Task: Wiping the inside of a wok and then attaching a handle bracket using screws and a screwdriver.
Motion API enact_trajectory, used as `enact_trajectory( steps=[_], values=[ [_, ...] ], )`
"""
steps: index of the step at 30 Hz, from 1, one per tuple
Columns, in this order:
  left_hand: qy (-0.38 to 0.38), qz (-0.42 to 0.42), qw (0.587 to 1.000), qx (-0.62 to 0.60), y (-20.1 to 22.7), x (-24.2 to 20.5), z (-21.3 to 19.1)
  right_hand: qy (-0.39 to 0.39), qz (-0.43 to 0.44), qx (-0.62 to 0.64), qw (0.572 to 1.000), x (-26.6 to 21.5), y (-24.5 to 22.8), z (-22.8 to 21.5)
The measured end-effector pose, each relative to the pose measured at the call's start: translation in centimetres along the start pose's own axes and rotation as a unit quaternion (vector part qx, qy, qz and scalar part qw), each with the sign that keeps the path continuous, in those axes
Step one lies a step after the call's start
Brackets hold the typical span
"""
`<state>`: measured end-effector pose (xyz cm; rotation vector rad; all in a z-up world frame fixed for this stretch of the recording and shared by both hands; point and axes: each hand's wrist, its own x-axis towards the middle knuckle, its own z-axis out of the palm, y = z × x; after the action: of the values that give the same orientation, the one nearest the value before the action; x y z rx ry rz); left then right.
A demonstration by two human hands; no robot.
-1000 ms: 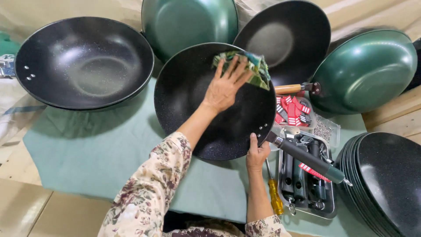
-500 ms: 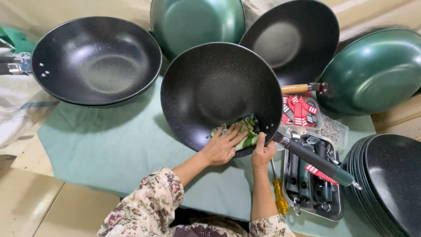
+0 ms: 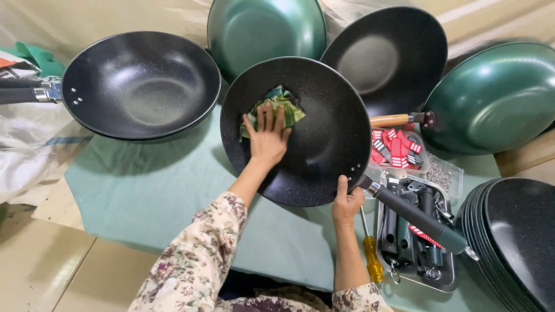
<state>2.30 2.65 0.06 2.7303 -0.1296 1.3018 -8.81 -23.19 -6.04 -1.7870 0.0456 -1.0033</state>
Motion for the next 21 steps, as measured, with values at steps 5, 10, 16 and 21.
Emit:
enact_trajectory(
  steps=[5, 10, 16, 21],
  values=[
    [-0.01, 0.036, 0.995, -0.096, 8.1, -0.5, -2.6, 0.003, -0.003, 0.007, 1.0, 0.1, -0.2, 0.1],
    [-0.047, 0.084, 0.986, -0.139, 11.9, -5.8, -2.7, 0.005, -0.001, 0.009, 1.0, 0.5, -0.4, 0.0],
    [0.004, 0.152, 0.985, -0.081, 4.6, -1.1, -0.4, -0.001, 0.014, 0.022, 1.0, 1.0, -2.3, -0.1],
    [0.012, 0.106, 0.991, 0.084, -4.8, 1.7, 0.1, -0.005, 0.018, 0.006, 1.0, 1.2, -4.7, -0.2]
  ],
)
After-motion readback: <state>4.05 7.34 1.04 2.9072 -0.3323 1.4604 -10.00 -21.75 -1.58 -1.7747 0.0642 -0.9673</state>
